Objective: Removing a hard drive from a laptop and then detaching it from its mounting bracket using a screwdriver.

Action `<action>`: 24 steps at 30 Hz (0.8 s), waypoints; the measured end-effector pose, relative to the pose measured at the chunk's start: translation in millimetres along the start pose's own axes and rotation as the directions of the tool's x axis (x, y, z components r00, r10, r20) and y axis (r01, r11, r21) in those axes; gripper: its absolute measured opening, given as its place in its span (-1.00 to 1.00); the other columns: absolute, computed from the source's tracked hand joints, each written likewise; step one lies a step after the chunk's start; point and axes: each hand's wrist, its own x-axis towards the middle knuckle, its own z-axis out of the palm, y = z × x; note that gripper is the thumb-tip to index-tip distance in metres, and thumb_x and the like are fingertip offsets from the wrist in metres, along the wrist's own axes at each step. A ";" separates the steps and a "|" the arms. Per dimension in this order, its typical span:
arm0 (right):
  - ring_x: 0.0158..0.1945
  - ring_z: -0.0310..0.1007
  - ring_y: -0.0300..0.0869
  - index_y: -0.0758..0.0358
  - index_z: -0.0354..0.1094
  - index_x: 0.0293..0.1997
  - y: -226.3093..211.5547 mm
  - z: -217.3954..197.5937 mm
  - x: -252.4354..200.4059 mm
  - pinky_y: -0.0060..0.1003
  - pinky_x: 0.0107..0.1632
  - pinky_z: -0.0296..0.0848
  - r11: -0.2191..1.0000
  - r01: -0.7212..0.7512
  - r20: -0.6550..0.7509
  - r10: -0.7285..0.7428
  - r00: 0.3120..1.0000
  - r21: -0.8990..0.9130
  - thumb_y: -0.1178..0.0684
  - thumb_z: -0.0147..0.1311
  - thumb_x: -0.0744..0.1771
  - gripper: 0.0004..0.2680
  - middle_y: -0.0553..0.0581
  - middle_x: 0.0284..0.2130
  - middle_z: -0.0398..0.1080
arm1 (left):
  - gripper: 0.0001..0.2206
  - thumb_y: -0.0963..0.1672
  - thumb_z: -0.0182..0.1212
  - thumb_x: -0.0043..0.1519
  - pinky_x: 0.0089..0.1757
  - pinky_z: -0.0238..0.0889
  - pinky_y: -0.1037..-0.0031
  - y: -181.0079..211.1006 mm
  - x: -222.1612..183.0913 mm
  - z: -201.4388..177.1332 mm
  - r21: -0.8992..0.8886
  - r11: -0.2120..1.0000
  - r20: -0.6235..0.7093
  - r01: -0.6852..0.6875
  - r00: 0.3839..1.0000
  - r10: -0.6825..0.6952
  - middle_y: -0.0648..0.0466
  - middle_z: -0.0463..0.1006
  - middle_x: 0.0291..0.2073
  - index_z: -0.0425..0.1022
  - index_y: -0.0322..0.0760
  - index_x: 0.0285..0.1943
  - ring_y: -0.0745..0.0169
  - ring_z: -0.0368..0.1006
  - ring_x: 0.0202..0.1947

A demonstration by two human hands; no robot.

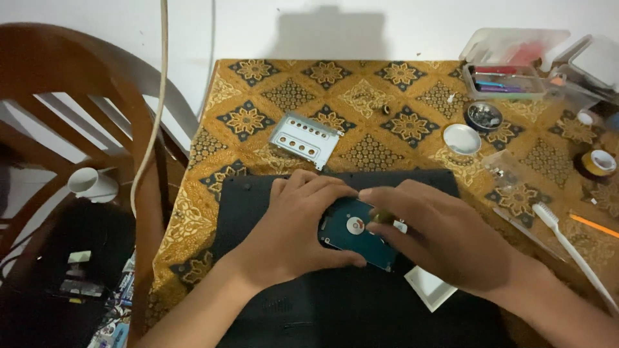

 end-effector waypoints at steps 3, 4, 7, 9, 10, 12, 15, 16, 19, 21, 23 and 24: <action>-0.27 0.55 -0.11 -0.04 0.05 0.41 0.0 -6.4 -0.5 -0.20 -0.30 0.49 0.997 -0.048 0.068 0.043 0.997 0.062 0.05 0.16 0.36 -0.56 0.08 -0.21 0.50 | -0.22 0.26 0.30 0.00 0.08 -0.04 0.01 -2.2 -0.5 0.6 -0.014 1.000 -0.028 -0.017 0.999 0.017 0.04 0.45 0.26 0.43 -0.15 0.33 -0.05 0.20 0.22; -0.07 0.61 -0.10 -0.10 0.06 0.41 -0.7 -10.3 -0.2 -0.15 -0.19 0.54 0.987 -0.128 0.142 0.114 0.983 0.099 0.04 0.10 0.36 -0.57 0.02 -0.03 0.53 | -0.21 0.26 0.31 -0.02 0.08 -0.04 0.04 -1.6 -0.5 0.2 0.005 1.000 -0.042 -0.019 0.999 0.019 0.05 0.47 0.24 0.45 -0.15 0.32 -0.05 0.22 0.21; 0.09 0.66 -0.07 -0.13 0.06 0.41 1.6 -12.2 -1.1 -0.08 -0.09 0.59 0.974 -0.193 0.194 0.168 0.966 0.115 0.04 0.05 0.37 -0.58 -0.02 0.12 0.58 | -0.21 0.27 0.31 -0.02 0.09 -0.04 0.06 -1.8 -0.1 -0.4 0.025 0.999 -0.045 -0.019 0.999 0.021 0.06 0.48 0.22 0.46 -0.15 0.31 -0.05 0.23 0.19; 0.07 0.66 -0.06 -0.09 0.05 0.41 1.7 -9.2 -2.0 -0.07 -0.09 0.58 0.978 -0.179 0.171 0.160 0.972 0.104 0.03 0.05 0.37 -0.58 -0.01 0.08 0.59 | -0.22 0.27 0.30 -0.01 0.10 -0.06 0.05 -2.1 0.3 -0.5 0.028 0.999 -0.028 -0.019 0.999 0.019 0.06 0.46 0.23 0.45 -0.14 0.31 -0.05 0.22 0.19; 0.11 0.61 -0.02 -0.12 0.08 0.41 0.6 -7.7 -2.2 -0.04 -0.08 0.56 0.977 -0.202 0.166 0.190 0.968 0.062 0.00 0.05 0.37 -0.59 0.03 0.14 0.54 | -0.21 0.27 0.30 -0.01 0.11 -0.07 0.04 -1.9 0.8 -0.7 0.023 1.000 -0.013 0.001 1.000 0.000 0.06 0.45 0.25 0.45 -0.12 0.32 -0.05 0.20 0.21; 0.15 0.56 0.01 -0.15 0.11 0.41 -0.5 -4.9 -3.1 -0.01 -0.08 0.55 0.973 -0.229 0.158 0.223 0.962 0.021 -0.04 0.04 0.37 -0.60 0.06 0.19 0.49 | -0.21 0.28 0.30 -0.02 0.12 -0.08 0.03 -1.4 1.6 -0.7 0.018 1.000 0.005 0.017 1.000 -0.017 0.07 0.44 0.27 0.45 -0.11 0.34 -0.05 0.19 0.22; -0.13 0.55 0.03 -0.13 -0.02 0.46 -4.2 -6.8 -2.2 -0.07 -0.20 0.46 0.979 -0.172 0.196 0.148 0.969 0.112 0.09 0.06 0.39 -0.55 0.17 -0.04 0.47 | -0.21 0.25 0.38 -0.03 0.11 -0.08 0.01 -0.7 1.2 0.4 0.026 0.999 0.004 0.028 1.000 -0.028 0.08 0.45 0.26 0.45 -0.12 0.33 -0.05 0.18 0.24; -0.03 0.55 0.01 -0.11 -0.07 0.48 -6.5 -11.9 1.6 -0.06 -0.13 0.50 0.974 -0.170 0.236 0.131 0.963 0.151 0.10 0.03 0.39 -0.53 0.14 0.04 0.47 | -0.22 0.25 0.38 -0.02 0.11 -0.07 0.02 -1.1 1.5 0.3 0.017 1.000 -0.001 0.023 1.000 -0.023 0.08 0.45 0.24 0.45 -0.11 0.34 -0.04 0.19 0.24; 0.08 0.58 0.01 -0.13 -0.13 0.49 -4.2 -13.0 1.3 -0.05 -0.09 0.54 0.975 -0.141 0.260 0.093 0.961 0.174 0.13 0.02 0.39 -0.51 0.11 0.14 0.48 | -0.24 0.25 0.35 -0.01 0.07 -0.04 0.05 -0.8 1.8 -1.3 0.008 1.000 -0.015 0.003 1.000 -0.003 0.08 0.46 0.21 0.46 -0.09 0.32 -0.02 0.22 0.19; 0.08 0.60 0.02 -0.16 -0.14 0.48 -1.8 -9.7 0.0 -0.06 -0.11 0.54 0.981 -0.112 0.251 0.070 0.965 0.158 0.14 0.03 0.38 -0.50 0.10 0.16 0.49 | -0.26 0.25 0.34 -0.01 0.03 -0.02 0.07 -1.2 1.2 -1.3 0.005 1.000 -0.028 -0.007 1.000 0.007 0.08 0.48 0.18 0.48 -0.09 0.30 -0.01 0.24 0.15; 0.06 0.62 0.01 -0.12 -0.05 0.44 -2.4 -7.4 0.2 -0.05 -0.06 0.55 0.973 -0.172 0.224 0.135 0.965 0.153 0.10 0.04 0.38 -0.55 0.13 0.08 0.54 | -0.21 0.27 0.31 -0.02 0.10 -0.04 0.05 -2.4 0.6 -0.1 -0.009 1.000 -0.033 -0.011 0.999 0.010 0.08 0.47 0.22 0.46 -0.14 0.32 -0.01 0.22 0.20; 0.06 0.62 0.01 -0.12 -0.05 0.44 -5.6 -6.4 2.6 -0.05 -0.06 0.55 0.974 -0.169 0.225 0.133 0.965 0.150 0.10 0.04 0.38 -0.55 0.13 0.08 0.54 | -0.21 0.27 0.31 -0.02 0.10 -0.04 0.05 -2.2 1.1 -0.6 -0.008 1.000 -0.036 -0.011 0.999 0.011 0.08 0.47 0.22 0.46 -0.14 0.32 -0.01 0.22 0.20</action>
